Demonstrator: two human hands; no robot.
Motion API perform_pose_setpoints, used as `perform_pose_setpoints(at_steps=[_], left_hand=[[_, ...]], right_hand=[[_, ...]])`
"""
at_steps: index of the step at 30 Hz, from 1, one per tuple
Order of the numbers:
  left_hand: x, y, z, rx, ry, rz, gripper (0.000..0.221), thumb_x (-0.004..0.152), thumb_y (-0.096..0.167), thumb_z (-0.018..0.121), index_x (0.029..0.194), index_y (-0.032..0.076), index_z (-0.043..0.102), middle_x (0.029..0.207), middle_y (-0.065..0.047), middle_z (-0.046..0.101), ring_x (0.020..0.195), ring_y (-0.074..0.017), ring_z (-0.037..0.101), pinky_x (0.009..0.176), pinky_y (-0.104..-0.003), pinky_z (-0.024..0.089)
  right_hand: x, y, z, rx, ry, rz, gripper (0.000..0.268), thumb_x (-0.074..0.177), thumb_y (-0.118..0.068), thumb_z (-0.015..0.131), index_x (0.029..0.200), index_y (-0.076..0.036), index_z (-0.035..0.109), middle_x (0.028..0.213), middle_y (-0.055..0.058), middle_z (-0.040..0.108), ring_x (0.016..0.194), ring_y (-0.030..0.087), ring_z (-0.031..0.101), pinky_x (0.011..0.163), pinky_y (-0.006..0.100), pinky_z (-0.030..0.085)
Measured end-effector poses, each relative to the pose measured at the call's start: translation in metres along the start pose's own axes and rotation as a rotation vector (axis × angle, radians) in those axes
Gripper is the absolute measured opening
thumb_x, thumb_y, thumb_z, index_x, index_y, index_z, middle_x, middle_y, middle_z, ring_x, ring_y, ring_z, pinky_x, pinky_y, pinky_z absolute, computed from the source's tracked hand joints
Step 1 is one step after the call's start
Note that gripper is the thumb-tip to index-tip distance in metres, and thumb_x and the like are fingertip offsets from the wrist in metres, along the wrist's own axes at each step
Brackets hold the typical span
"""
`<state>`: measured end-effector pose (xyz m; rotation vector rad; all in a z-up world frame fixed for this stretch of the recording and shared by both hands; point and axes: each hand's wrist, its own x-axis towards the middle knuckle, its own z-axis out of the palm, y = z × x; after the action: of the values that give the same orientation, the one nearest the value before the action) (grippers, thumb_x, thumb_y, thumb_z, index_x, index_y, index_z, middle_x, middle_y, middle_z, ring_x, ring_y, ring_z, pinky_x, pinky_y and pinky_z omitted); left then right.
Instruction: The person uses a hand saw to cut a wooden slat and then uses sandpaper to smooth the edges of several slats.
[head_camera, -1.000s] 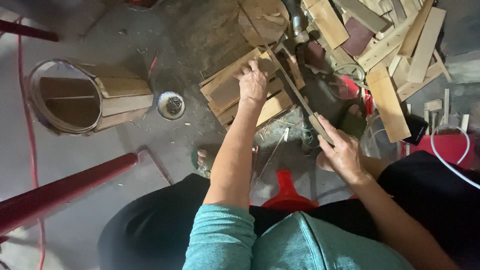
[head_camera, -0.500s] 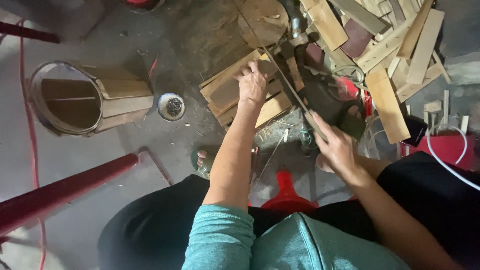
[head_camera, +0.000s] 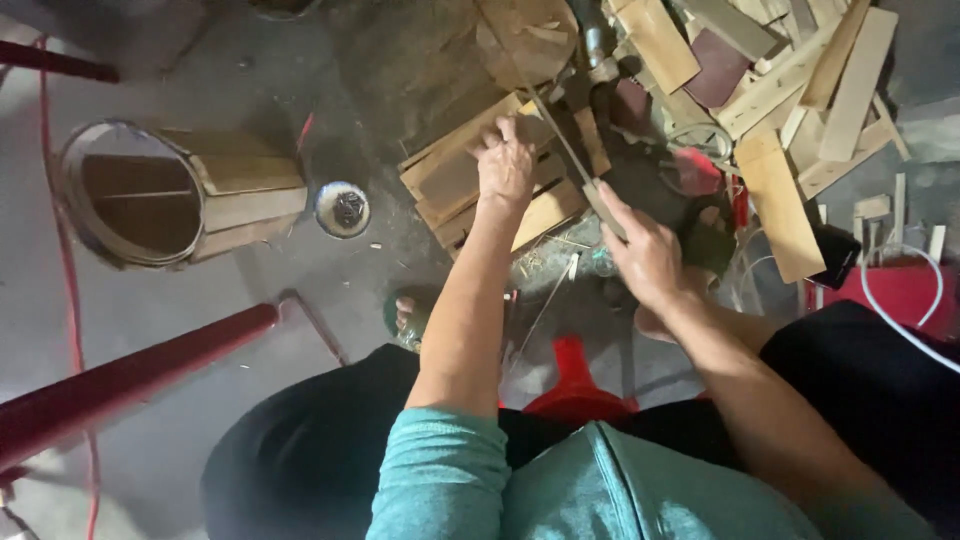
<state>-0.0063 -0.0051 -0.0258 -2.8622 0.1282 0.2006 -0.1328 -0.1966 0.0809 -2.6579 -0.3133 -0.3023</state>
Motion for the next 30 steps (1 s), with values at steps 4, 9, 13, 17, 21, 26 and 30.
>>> perform_pose_setpoints(at_steps=[4, 9, 13, 17, 21, 26, 30], left_hand=[[0.014, 0.001, 0.002, -0.024, -0.016, -0.005, 0.059, 0.105, 0.05, 0.05, 0.13, -0.002, 0.061, 0.138, -0.019, 0.042, 0.118, -0.0406, 0.054, 0.094, -0.073, 0.05], [0.011, 0.009, 0.03, 0.01, 0.022, 0.012, 0.054, 0.103, 0.051, 0.05, 0.123, 0.005, 0.07, 0.138, -0.018, 0.043, 0.12, -0.0423, 0.051, 0.095, -0.073, 0.049], [0.007, 0.0, 0.011, 0.007, 0.056, 0.0, 0.053, 0.102, 0.05, 0.052, 0.117, 0.004, 0.072, 0.138, -0.018, 0.044, 0.119, -0.042, 0.053, 0.096, -0.073, 0.048], [-0.005, -0.002, -0.004, -0.013, 0.011, 0.039, 0.05, 0.101, 0.049, 0.053, 0.116, 0.006, 0.074, 0.139, -0.018, 0.043, 0.119, -0.0445, 0.051, 0.097, -0.073, 0.046], [0.001, 0.0, 0.004, -0.014, -0.021, 0.02, 0.052, 0.102, 0.048, 0.052, 0.122, 0.003, 0.069, 0.138, -0.017, 0.042, 0.122, -0.0435, 0.051, 0.1, -0.072, 0.046], [-0.007, -0.008, -0.016, 0.028, -0.063, 0.035, 0.051, 0.104, 0.05, 0.049, 0.124, 0.008, 0.07, 0.143, -0.015, 0.04, 0.129, -0.0421, 0.048, 0.103, -0.07, 0.043], [0.0, -0.003, 0.001, 0.029, -0.034, 0.033, 0.055, 0.105, 0.049, 0.048, 0.125, 0.002, 0.067, 0.143, -0.017, 0.039, 0.129, -0.0437, 0.049, 0.1, -0.07, 0.045]], right_hand=[[-0.048, 0.023, -0.026, -0.021, -0.093, 0.002, 0.059, 0.095, -0.019, 0.071, 0.152, -0.032, 0.058, 0.091, 0.019, 0.074, 0.082, 0.04, 0.073, 0.069, 0.052, 0.058], [-0.003, -0.001, 0.004, 0.04, -0.01, 0.069, 0.06, 0.093, -0.021, 0.076, 0.148, -0.039, 0.062, 0.095, 0.007, 0.077, 0.083, 0.028, 0.076, 0.071, 0.042, 0.06], [-0.047, 0.009, -0.032, -0.177, -0.081, 0.028, 0.061, 0.093, -0.027, 0.074, 0.151, -0.04, 0.06, 0.093, 0.008, 0.077, 0.08, 0.029, 0.076, 0.071, 0.042, 0.06], [-0.029, 0.01, 0.002, -0.12, -0.113, 0.124, 0.058, 0.092, -0.029, 0.071, 0.148, -0.043, 0.058, 0.096, 0.009, 0.078, 0.079, 0.032, 0.075, 0.07, 0.046, 0.06], [-0.008, -0.003, -0.008, 0.001, -0.123, 0.114, 0.062, 0.092, -0.026, 0.071, 0.151, -0.041, 0.055, 0.115, 0.005, 0.077, 0.09, 0.031, 0.075, 0.076, 0.047, 0.06], [-0.021, -0.014, -0.01, -0.039, -0.121, 0.193, 0.056, 0.094, -0.028, 0.07, 0.147, -0.043, 0.059, 0.102, 0.008, 0.078, 0.087, 0.031, 0.075, 0.075, 0.045, 0.061], [-0.005, -0.003, 0.02, -0.037, -0.092, 0.145, 0.063, 0.095, -0.025, 0.071, 0.152, -0.042, 0.053, 0.102, 0.011, 0.077, 0.086, 0.034, 0.075, 0.074, 0.047, 0.06]])
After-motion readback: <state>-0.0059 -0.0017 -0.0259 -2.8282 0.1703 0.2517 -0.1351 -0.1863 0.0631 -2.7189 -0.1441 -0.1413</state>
